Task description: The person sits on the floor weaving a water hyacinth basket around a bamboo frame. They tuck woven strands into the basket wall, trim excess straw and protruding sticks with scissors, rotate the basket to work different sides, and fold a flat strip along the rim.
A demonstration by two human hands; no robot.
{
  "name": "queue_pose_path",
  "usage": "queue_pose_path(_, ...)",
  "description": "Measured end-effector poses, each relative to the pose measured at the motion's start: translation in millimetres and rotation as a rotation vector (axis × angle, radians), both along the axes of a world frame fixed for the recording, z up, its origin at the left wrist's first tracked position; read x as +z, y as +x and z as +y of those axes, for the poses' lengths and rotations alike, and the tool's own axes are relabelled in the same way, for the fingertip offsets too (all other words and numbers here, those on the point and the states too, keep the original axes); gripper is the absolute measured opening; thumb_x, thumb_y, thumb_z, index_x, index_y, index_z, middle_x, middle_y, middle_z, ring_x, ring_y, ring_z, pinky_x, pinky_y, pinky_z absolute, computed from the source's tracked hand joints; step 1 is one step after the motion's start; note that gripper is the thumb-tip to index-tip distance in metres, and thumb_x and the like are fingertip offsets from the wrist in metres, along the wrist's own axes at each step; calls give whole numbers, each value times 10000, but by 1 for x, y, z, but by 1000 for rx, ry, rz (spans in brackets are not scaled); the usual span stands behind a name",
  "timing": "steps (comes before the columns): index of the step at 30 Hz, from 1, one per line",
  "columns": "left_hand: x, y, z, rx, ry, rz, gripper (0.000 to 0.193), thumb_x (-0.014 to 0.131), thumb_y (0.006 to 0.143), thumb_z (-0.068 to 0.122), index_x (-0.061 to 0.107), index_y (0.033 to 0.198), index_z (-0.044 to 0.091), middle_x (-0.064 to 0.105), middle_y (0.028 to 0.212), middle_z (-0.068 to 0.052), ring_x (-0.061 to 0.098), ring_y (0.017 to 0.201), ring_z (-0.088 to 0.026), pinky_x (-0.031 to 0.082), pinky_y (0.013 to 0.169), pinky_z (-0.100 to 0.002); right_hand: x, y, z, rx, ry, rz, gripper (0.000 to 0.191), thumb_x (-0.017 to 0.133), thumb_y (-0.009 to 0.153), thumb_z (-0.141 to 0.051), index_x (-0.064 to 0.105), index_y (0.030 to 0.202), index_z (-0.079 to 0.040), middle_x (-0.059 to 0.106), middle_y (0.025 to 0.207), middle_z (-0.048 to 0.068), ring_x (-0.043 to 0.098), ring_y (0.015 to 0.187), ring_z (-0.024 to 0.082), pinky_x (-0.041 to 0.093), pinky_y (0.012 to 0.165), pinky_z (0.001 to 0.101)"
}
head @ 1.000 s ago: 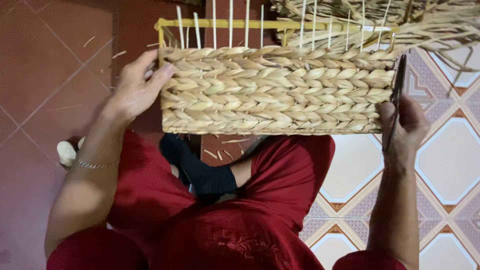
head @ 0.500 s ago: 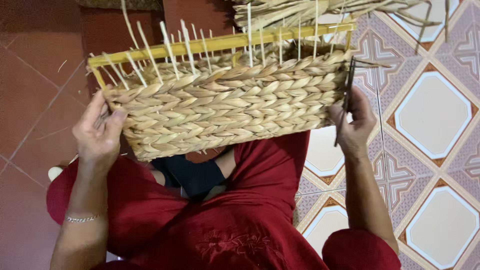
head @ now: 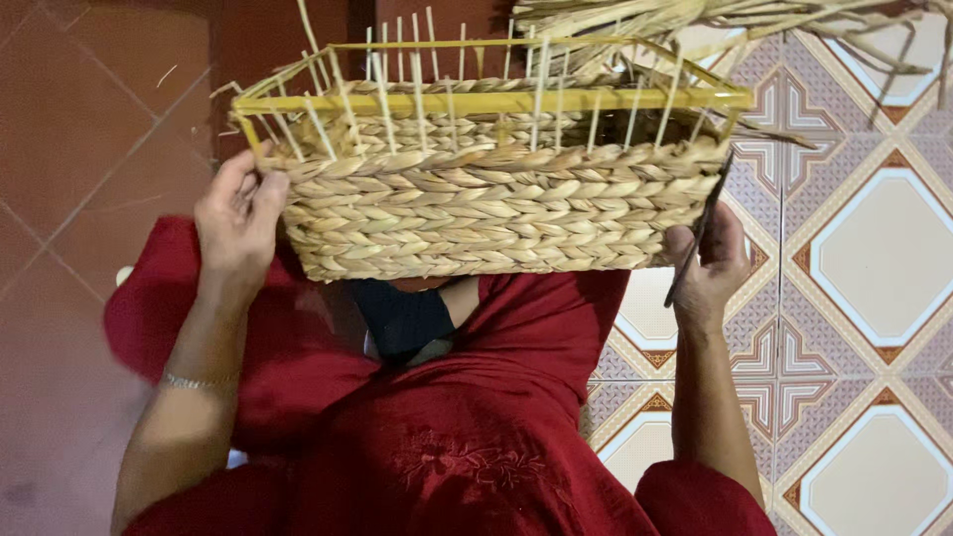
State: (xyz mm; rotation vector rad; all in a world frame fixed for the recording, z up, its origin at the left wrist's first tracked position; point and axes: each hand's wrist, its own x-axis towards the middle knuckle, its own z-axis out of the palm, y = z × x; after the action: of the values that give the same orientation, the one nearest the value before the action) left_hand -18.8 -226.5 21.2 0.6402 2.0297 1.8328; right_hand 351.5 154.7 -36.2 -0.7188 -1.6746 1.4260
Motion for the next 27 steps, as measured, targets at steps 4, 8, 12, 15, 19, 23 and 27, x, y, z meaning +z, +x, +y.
queue_pose_path(4, 0, -7, 1, -12, 150, -48, 328, 659, 1047, -9, 592, 1361, -83, 696, 1234, -95, 659, 1100, -113, 540, 999, -257, -11, 6, -2, -41, -63, 4, 496, 768, 1031, -126, 531, 1425, 61, 681, 1203, 76, 662, 1048, 123, 553, 915, 251)
queue_pose_path(8, 24, -1, 12, 14, 133, -22, 295, 699, 1039, 5, 618, 1312, -72, 701, 1219, -95, 655, 1117, -141, 553, 1005, -274, -7, 8, -10, -113, 106, -52, 521, 774, 1041, -121, 521, 1471, 31, 668, 1187, 54, 645, 1044, 111, 539, 902, 244)
queue_pose_path(12, 61, 17, 24, 221, -119, 547, 419, 741, 875, 8, 560, 1250, -41, 560, 1186, -129, 582, 1102, -236, 524, 946, -374, 26, 2, -24, -221, 503, -221, 538, 821, 1028, -106, 530, 1469, 1, 574, 1068, 46, 597, 923, 115, 494, 752, 233)
queue_pose_path(15, 77, 27, 50, 148, -154, 1041, 262, 768, 921, -10, 639, 1149, 2, 589, 1151, -153, 551, 1137, -303, 467, 1029, -436, 59, -7, -34, -142, 751, -379, 566, 853, 932, -87, 593, 1430, -20, 576, 1008, 51, 566, 852, 165, 462, 699, 262)
queue_pose_path(19, 75, 42, 122, -100, -50, 1325, 118, 802, 961, 120, 726, 1035, 69, 627, 1078, -80, 538, 1062, -235, 417, 944, -406, 85, -31, -52, -29, 827, -422, 630, 923, 832, -197, 635, 1364, -21, 549, 952, 74, 538, 790, 167, 454, 653, 283)
queue_pose_path(23, 70, 54, 173, -62, -48, 1355, 326, 739, 853, 282, 716, 1039, 16, 657, 1014, -122, 561, 1031, -241, 371, 935, -438, 91, -46, -63, 42, 734, -392, 670, 909, 895, -305, 607, 1429, -35, 637, 1105, 110, 609, 859, 144, 530, 732, 253)
queue_pose_path(27, 59, 51, 204, -121, -200, 1510, 106, 734, 989, 136, 691, 992, 40, 633, 862, -61, 600, 939, -195, 467, 968, -434, 78, -36, -61, -30, 647, -324, 631, 865, 904, -310, 620, 1402, -9, 628, 1020, 73, 585, 793, 122, 482, 669, 230)
